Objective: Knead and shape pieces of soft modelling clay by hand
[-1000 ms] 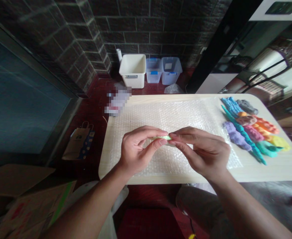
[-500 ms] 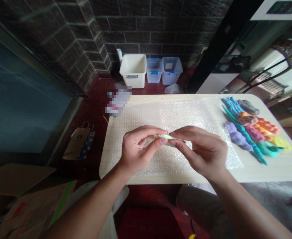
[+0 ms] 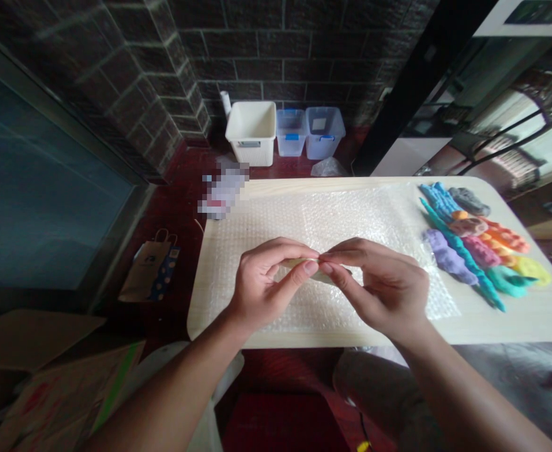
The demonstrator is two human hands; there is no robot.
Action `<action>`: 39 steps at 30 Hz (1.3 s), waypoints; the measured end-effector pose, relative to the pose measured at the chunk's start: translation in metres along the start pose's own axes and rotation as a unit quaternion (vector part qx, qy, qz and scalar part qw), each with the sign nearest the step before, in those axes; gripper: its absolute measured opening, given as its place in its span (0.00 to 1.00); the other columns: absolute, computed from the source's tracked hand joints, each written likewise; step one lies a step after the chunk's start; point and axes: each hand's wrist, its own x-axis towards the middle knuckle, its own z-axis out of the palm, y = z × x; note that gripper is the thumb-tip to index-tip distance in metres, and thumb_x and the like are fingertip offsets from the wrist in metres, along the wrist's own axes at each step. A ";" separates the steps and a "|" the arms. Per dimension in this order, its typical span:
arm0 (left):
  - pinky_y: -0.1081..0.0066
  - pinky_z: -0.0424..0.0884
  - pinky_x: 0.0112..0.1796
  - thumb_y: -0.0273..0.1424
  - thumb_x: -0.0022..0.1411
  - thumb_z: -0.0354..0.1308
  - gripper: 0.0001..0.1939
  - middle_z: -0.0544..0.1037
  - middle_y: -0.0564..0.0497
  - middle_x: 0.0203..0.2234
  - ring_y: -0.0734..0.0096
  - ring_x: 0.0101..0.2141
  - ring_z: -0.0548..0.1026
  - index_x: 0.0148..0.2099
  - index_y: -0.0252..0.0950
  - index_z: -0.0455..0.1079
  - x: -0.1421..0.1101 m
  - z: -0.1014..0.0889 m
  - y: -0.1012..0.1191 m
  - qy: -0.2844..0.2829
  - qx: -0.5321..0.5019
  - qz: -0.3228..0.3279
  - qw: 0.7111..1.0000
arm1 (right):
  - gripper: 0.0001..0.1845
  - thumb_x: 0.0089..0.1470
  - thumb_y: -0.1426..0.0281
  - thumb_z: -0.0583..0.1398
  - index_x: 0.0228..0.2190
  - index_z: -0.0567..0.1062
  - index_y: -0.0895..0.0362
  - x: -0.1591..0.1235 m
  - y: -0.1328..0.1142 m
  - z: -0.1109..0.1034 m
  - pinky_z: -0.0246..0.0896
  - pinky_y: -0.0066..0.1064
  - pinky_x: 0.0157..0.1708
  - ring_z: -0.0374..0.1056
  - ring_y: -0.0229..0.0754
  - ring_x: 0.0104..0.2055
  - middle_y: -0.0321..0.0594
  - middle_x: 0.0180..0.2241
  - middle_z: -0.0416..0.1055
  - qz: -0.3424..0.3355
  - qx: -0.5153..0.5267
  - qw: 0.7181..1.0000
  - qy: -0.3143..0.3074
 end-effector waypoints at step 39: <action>0.70 0.83 0.42 0.28 0.62 0.73 0.07 0.87 0.47 0.39 0.66 0.40 0.85 0.43 0.39 0.83 0.002 -0.001 -0.008 0.004 -0.067 -0.042 0.997 | 0.11 0.60 0.75 0.69 0.43 0.86 0.50 -0.001 0.003 0.000 0.75 0.37 0.35 0.79 0.45 0.37 0.41 0.37 0.84 0.031 0.033 0.999 0.005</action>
